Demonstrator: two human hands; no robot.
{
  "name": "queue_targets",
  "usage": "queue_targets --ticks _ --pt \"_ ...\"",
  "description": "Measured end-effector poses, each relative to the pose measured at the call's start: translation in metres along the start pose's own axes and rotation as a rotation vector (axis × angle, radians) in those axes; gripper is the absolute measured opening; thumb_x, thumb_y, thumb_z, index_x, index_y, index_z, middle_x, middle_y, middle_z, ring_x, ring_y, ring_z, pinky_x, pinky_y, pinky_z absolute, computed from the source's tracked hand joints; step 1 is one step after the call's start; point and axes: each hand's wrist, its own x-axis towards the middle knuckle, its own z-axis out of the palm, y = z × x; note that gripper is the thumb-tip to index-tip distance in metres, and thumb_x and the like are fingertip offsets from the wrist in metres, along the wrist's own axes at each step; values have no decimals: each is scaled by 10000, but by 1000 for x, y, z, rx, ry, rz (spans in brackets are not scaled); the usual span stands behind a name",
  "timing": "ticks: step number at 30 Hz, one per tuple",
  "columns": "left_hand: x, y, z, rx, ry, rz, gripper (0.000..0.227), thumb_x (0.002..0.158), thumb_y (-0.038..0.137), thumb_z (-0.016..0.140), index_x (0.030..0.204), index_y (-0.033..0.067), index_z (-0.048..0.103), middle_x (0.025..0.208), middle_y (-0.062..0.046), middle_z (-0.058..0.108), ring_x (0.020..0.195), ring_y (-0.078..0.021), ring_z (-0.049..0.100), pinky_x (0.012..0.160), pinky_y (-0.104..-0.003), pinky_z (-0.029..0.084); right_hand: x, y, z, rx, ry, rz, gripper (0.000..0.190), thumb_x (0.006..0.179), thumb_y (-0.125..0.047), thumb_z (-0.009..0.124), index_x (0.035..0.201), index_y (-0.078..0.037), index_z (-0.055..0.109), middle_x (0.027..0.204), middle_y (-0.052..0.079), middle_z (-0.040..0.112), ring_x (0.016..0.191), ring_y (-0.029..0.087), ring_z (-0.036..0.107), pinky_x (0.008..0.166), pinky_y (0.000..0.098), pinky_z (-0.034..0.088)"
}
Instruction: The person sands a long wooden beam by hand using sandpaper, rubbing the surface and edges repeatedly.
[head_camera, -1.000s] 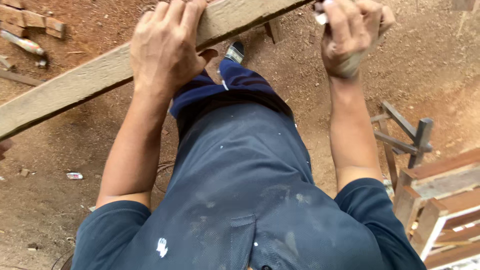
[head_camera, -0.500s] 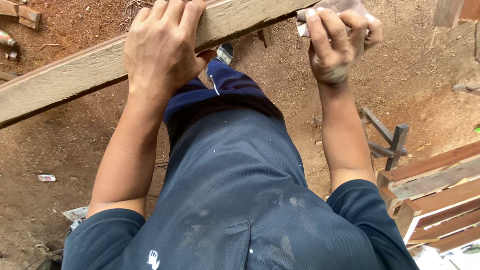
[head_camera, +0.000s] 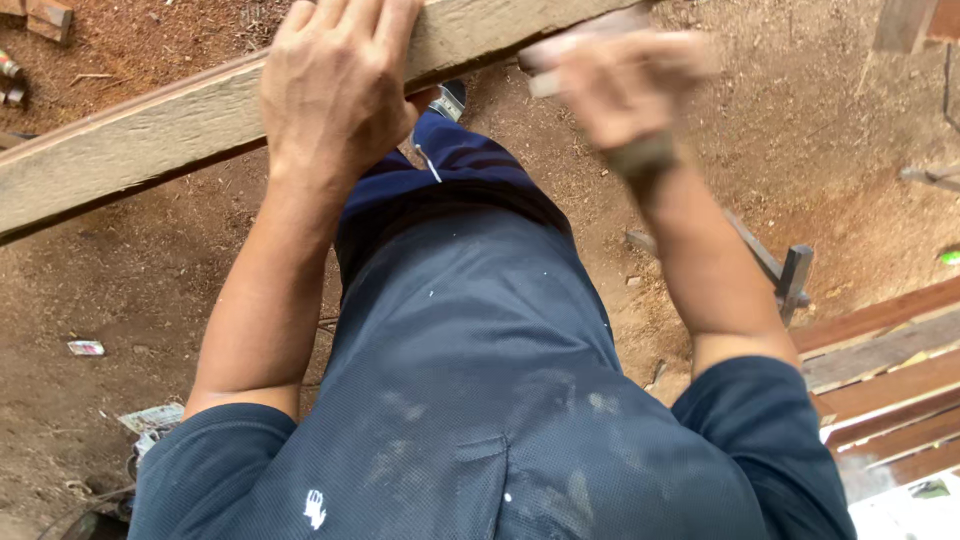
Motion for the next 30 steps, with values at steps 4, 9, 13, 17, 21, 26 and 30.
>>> queue_targets --ticks 4,9,13,17,21,26,30 --pt "0 -3 -6 -22 16 5 512 703 166 849 1157 47 644 1050 -102 693 954 -253 669 821 -364 517 0 4 20 53 139 -66 162 1013 -446 792 961 -295 816 847 -142 642 986 72 537 994 333 283" --pt "-1 -3 0 1 8 12 528 665 -45 694 1180 59 638 1042 -76 686 1024 -242 662 899 -347 517 -43 70 13 -167 115 -3 160 936 -430 780 959 -303 875 932 -116 722 1096 107 571 963 333 312" --pt "-1 -3 -2 -14 36 21 477 701 -19 718 1166 49 633 1037 -82 682 1023 -249 657 910 -352 517 -35 34 22 -35 72 17 58 951 -302 869 970 -247 873 987 -87 730 1086 109 570 973 354 332" --pt "2 -1 -3 20 26 22 515 669 -51 705 1169 55 644 1011 -78 688 983 -236 663 881 -342 520 -17 20 0 40 -21 -5 81 982 -266 841 1045 -219 822 1054 -101 701 1087 85 539 994 347 296" --pt "2 0 -13 37 21 33 463 736 192 822 1142 44 655 968 -90 691 899 -236 668 810 -344 521 -23 45 -14 -28 -85 -58 73 967 -273 868 992 -253 803 969 -115 691 1073 95 602 1000 357 336" --pt "3 -2 -6 40 49 33 466 781 225 892 1132 61 633 988 -72 685 929 -220 666 830 -334 519 -27 20 1 124 -15 -23 82 1033 -264 820 1075 -244 753 924 -93 673 982 117 586 948 362 380" --pt "-1 -3 1 53 -20 3 471 825 192 895 1200 82 633 990 -47 673 946 -203 663 815 -328 508 -11 -53 -7 663 24 409 220 1100 -276 737 1160 -94 627 918 3 711 843 166 646 847 391 476"
